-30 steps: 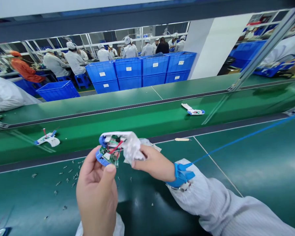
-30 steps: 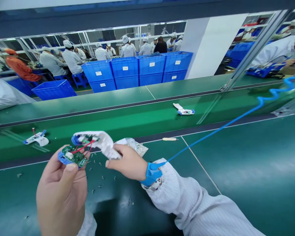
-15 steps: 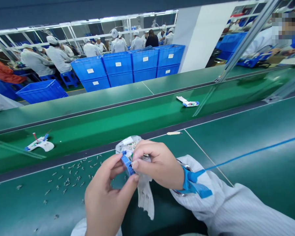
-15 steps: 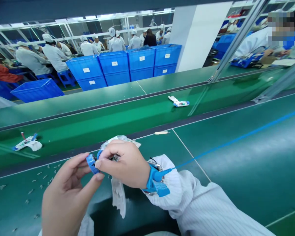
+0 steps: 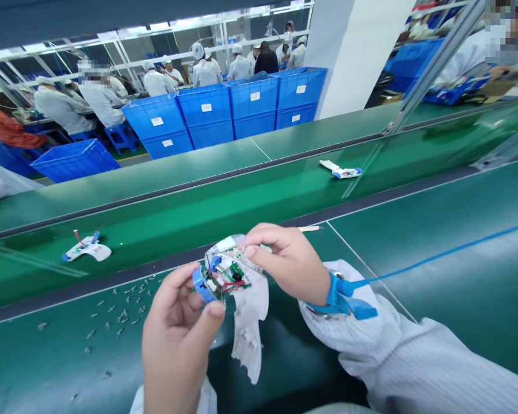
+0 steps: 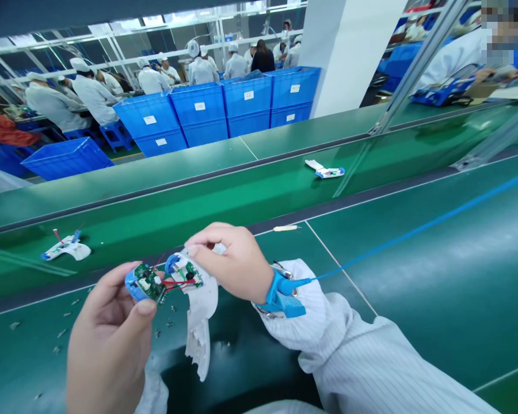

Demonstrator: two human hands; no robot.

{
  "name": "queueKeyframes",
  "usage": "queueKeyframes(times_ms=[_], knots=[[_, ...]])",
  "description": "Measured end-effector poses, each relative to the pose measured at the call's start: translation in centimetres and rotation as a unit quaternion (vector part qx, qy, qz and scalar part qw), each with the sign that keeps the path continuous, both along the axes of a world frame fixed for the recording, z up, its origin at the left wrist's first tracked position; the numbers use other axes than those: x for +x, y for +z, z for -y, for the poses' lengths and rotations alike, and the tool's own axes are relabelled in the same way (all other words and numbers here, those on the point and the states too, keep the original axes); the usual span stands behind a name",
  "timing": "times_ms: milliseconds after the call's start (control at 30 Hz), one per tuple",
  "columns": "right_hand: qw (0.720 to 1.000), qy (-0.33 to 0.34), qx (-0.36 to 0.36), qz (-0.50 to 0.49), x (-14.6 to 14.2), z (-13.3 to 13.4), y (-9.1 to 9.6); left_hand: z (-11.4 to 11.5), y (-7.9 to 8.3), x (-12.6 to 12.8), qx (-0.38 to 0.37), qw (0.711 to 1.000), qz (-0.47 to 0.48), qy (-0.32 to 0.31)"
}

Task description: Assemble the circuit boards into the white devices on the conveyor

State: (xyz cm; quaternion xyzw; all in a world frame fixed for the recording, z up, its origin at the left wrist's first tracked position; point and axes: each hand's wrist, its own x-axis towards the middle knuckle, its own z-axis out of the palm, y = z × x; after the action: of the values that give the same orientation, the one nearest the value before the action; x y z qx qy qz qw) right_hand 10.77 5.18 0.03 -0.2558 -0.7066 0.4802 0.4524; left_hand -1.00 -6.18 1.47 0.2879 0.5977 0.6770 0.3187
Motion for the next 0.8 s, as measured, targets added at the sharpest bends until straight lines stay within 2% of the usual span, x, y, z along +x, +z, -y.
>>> queueKeyframes(times_ms=[67, 100, 200, 267, 433, 567, 667, 800], knots=[[0.999, -0.024, 0.024, 0.035, 0.3, -0.3, 0.1, 0.0, 0.0, 0.0, 0.007, 0.999, 0.037, -0.017], [0.998, -0.011, 0.036, 0.043, 0.3, -0.3, 0.1, 0.0, -0.1, -0.1, 0.007, 0.999, 0.045, -0.025], [0.991, 0.107, 0.071, 0.041, 0.3, 0.1, 0.3, 0.1, -0.5, -0.4, 0.013, 0.998, 0.048, -0.045], [0.984, 0.155, 0.085, 0.031, 0.1, 0.6, 0.3, 0.1, -0.8, -0.6, 0.022, 0.998, 0.041, -0.043], [0.983, 0.157, 0.089, 0.015, -0.6, 1.0, -0.1, 0.1, -0.8, -0.8, 0.026, 0.999, 0.020, -0.014], [0.980, 0.176, 0.098, 0.005, -0.6, 0.7, -0.2, 0.1, -0.8, -0.7, 0.016, 0.999, 0.028, -0.025], [0.971, 0.228, 0.075, -0.018, -0.4, 0.4, -0.2, 0.1, -1.0, -0.8, 0.021, 0.999, 0.036, -0.022], [0.955, 0.294, 0.008, -0.027, -0.2, 0.1, -0.2, -0.3, -1.2, -1.0, 0.025, 0.998, 0.055, -0.035]])
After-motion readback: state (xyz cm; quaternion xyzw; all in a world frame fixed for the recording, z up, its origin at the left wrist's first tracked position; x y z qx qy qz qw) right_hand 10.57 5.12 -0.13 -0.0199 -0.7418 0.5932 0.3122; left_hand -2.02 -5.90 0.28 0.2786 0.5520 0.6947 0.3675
